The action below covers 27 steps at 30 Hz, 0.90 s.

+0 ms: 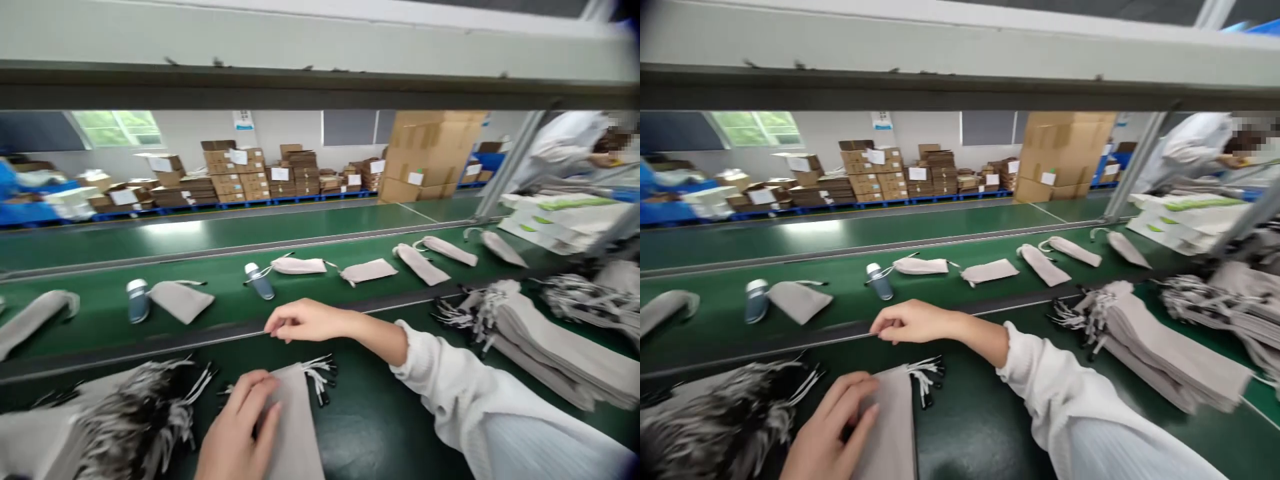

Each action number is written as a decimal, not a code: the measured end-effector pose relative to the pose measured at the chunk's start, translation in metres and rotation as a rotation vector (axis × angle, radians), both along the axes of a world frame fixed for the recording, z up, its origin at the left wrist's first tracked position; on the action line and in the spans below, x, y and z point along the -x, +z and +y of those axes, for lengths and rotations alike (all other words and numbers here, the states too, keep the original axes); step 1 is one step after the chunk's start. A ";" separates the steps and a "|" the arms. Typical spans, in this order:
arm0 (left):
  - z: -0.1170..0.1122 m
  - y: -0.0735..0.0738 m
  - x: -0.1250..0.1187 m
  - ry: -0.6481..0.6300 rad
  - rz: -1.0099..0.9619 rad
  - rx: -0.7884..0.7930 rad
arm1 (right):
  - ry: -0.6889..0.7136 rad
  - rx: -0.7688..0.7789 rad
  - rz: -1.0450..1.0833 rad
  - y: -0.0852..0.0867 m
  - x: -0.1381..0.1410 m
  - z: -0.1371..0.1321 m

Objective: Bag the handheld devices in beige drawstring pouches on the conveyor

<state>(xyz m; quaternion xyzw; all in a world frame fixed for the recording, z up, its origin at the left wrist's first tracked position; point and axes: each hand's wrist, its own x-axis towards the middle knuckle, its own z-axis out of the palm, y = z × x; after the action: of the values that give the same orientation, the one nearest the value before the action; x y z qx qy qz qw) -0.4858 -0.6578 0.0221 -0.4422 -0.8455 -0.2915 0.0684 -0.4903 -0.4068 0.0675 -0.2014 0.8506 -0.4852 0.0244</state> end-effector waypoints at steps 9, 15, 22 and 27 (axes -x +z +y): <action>0.000 -0.002 -0.003 0.031 0.209 0.042 | -0.498 -0.396 0.033 -0.018 0.063 -0.011; -0.001 -0.002 -0.002 0.021 0.341 0.104 | -0.741 -0.465 -0.060 -0.035 0.140 -0.003; 0.002 0.001 0.000 -0.049 0.400 0.115 | -0.657 -0.268 -0.136 -0.042 0.134 0.012; 0.005 0.003 0.001 -0.035 0.371 0.130 | -0.549 -0.213 -0.028 -0.033 0.089 0.018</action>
<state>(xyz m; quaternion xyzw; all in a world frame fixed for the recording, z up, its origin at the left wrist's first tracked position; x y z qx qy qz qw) -0.4864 -0.6533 0.0253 -0.5064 -0.8276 -0.1510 0.1893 -0.5792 -0.3887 0.0343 0.0467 0.9190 -0.3842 -0.0748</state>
